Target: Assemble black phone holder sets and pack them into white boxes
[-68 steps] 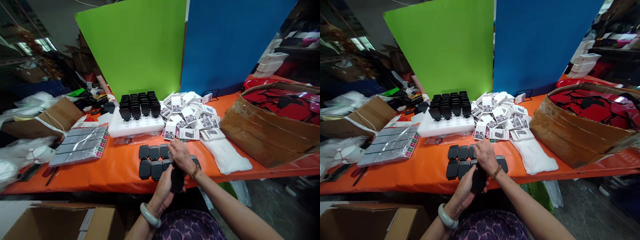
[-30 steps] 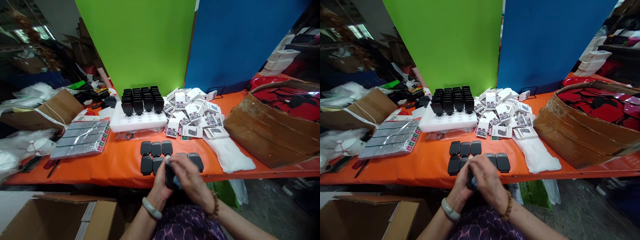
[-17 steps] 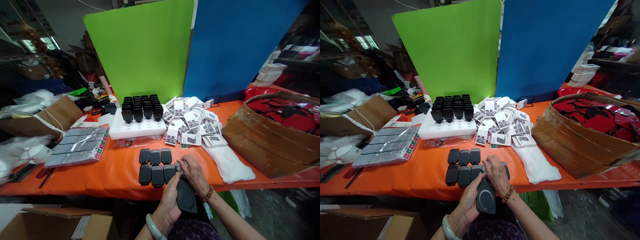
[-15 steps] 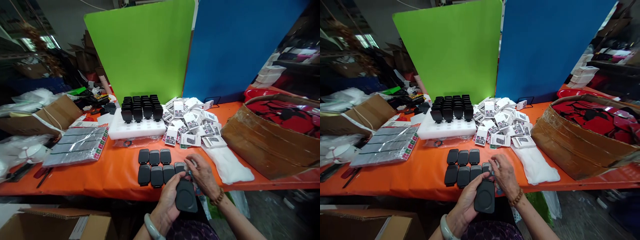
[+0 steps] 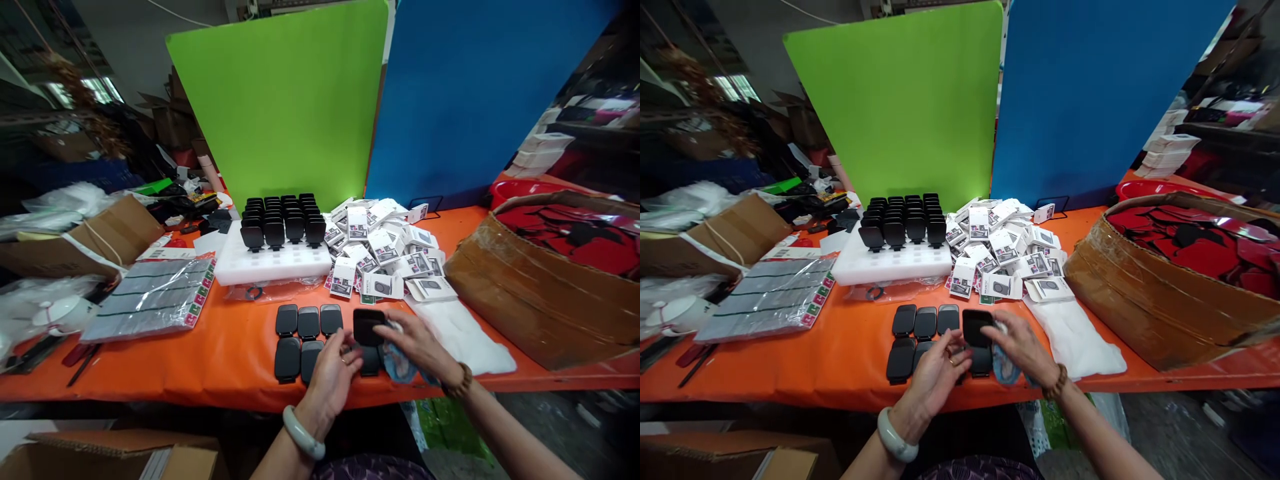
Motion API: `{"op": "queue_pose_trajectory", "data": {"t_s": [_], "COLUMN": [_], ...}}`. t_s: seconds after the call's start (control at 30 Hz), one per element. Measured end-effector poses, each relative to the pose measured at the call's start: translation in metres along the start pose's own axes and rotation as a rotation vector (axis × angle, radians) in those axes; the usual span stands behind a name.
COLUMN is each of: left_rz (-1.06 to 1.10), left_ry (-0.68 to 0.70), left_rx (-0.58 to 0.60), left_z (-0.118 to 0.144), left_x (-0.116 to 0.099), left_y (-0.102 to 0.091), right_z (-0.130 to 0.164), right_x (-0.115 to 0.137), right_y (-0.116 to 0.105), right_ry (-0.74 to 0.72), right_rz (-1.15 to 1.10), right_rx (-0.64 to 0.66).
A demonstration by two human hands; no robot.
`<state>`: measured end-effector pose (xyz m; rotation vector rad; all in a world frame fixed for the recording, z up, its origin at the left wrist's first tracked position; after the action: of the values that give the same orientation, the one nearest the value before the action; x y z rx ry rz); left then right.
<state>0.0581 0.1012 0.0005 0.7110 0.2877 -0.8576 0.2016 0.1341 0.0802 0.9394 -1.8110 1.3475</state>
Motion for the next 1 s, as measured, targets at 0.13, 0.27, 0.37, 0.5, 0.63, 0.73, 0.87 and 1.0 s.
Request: {"op": "queue_pose_trajectory", "data": {"t_s": [0.13, 0.27, 0.37, 0.5, 0.63, 0.73, 0.87, 1.0], "left_rz": [-0.215, -0.469, -0.596, -0.758, -0.935, -0.988, -0.977, -1.139], "left_ry": [0.486, 0.728, 0.822, 0.868, 0.927, 0.942, 1.021, 1.248], "left_rx": [-0.133, -0.139, -0.028, 0.14, 0.203, 0.187, 0.113, -0.138], "left_z": [-0.007, -0.008, -0.008, -0.016, -0.026, -0.03, -0.03, -0.038], "left_x": [-0.063, -0.085, -0.081, -0.061, -0.042, -0.041, -0.083, -0.162], "left_y": [-0.022, -0.02, -0.001, 0.023, 0.03, 0.028, 0.033, 0.037], "right_z": [-0.047, -0.062, -0.061, -0.063, -0.105, -0.163, -0.234, -0.27], "right_x": [-0.051, -0.076, -0.078, -0.062, -0.024, 0.015, 0.056, 0.067], "right_y": [0.02, 0.048, 0.055, 0.052, 0.047, 0.049, 0.07, 0.099], "right_ry": [0.224, 0.274, 0.248, 0.157, 0.011, -0.089, -0.2, -0.258], "right_rz": [0.092, 0.301, 0.403, 0.524, 0.591, 0.61, 0.63, 0.637], "right_rx": [0.062, 0.142, 0.13, 0.128, 0.099, 0.03, -0.008, 0.046]}}
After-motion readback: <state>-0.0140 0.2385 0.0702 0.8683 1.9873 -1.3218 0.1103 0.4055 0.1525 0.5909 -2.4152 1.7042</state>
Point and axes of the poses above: each hand's wrist, its own z-axis away from the middle knuckle, its own y-axis out of the palm, x = y × z, the point moved 10 cm from there along -z, towards the middle knuckle, and after that the axes turned 14 degrees about -x, right-handed, at the moved point
